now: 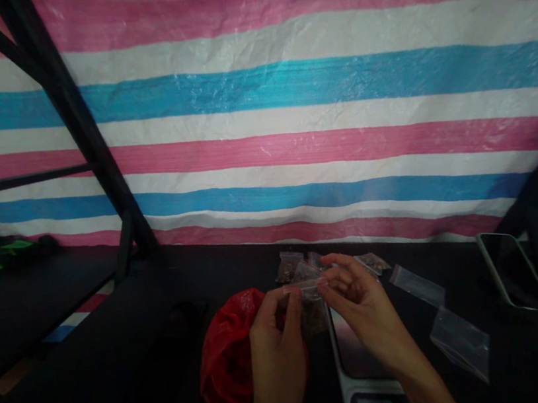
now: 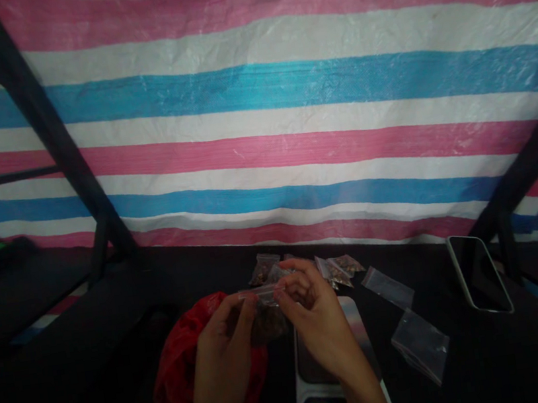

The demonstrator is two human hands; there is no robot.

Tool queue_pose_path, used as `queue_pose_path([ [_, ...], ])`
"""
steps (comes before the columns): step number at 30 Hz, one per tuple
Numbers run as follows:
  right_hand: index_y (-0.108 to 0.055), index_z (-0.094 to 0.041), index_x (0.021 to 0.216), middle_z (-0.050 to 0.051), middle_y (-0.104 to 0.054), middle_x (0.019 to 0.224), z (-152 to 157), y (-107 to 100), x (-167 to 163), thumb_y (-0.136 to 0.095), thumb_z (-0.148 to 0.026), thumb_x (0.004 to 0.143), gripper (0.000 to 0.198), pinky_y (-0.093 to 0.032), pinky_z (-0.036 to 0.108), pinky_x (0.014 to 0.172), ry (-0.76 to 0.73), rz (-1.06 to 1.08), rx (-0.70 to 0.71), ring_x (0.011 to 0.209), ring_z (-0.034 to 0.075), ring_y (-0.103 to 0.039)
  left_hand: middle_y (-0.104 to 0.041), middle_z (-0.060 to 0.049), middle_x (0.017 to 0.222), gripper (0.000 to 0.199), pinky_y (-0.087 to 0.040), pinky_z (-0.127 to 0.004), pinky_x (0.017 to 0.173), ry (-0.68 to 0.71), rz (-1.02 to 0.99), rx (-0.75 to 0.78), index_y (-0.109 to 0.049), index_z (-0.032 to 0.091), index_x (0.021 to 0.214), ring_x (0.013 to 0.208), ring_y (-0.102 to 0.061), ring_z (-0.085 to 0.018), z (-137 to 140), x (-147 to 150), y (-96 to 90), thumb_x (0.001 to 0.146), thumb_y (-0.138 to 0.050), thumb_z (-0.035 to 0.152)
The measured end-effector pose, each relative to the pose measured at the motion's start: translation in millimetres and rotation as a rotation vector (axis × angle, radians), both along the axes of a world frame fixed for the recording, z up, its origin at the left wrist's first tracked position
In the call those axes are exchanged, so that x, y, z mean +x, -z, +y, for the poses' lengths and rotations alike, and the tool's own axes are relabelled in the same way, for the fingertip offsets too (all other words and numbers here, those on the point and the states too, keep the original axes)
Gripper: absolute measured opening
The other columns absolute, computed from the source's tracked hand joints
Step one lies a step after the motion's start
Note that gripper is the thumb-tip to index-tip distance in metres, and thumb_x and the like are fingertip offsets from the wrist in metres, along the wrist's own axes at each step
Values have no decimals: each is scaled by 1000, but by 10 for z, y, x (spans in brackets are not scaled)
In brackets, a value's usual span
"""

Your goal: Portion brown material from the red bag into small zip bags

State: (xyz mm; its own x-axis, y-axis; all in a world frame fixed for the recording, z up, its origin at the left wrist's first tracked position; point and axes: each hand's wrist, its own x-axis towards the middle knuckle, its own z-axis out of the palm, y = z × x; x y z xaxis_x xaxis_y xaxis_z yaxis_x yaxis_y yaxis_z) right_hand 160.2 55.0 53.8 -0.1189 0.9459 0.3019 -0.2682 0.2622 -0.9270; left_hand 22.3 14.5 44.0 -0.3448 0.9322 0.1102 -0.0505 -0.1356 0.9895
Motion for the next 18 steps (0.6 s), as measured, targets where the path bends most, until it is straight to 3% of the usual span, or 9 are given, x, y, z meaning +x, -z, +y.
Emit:
queue_pose_path([
  [9,-65,-26,106,-3,-69,85,-36,-20,-12,-87,-37,85,33,-49,22,69,72,-53,63,76,12,-62,-77,-6,91,33,-56,-33,78,11,42,64,-76,20,92,84,-73,-24,-8,16,-4,91,-67,52],
  [14,-64,-27,118,-2,-71,90,-66,-39,-13,-86,-40,86,41,-51,25,71,16,-108,50,78,14,-64,-76,-6,89,27,-56,-32,79,21,63,130,-75,21,88,85,-72,-23,-32,23,-47,93,-67,46],
  [18,-66,-25,106,-2,-70,83,-89,-85,-34,-87,-43,83,36,-51,25,66,85,-141,80,73,15,-63,-76,-5,85,26,-55,-30,79,35,94,118,-75,21,85,82,-70,-21,-60,31,-86,92,-68,44],
])
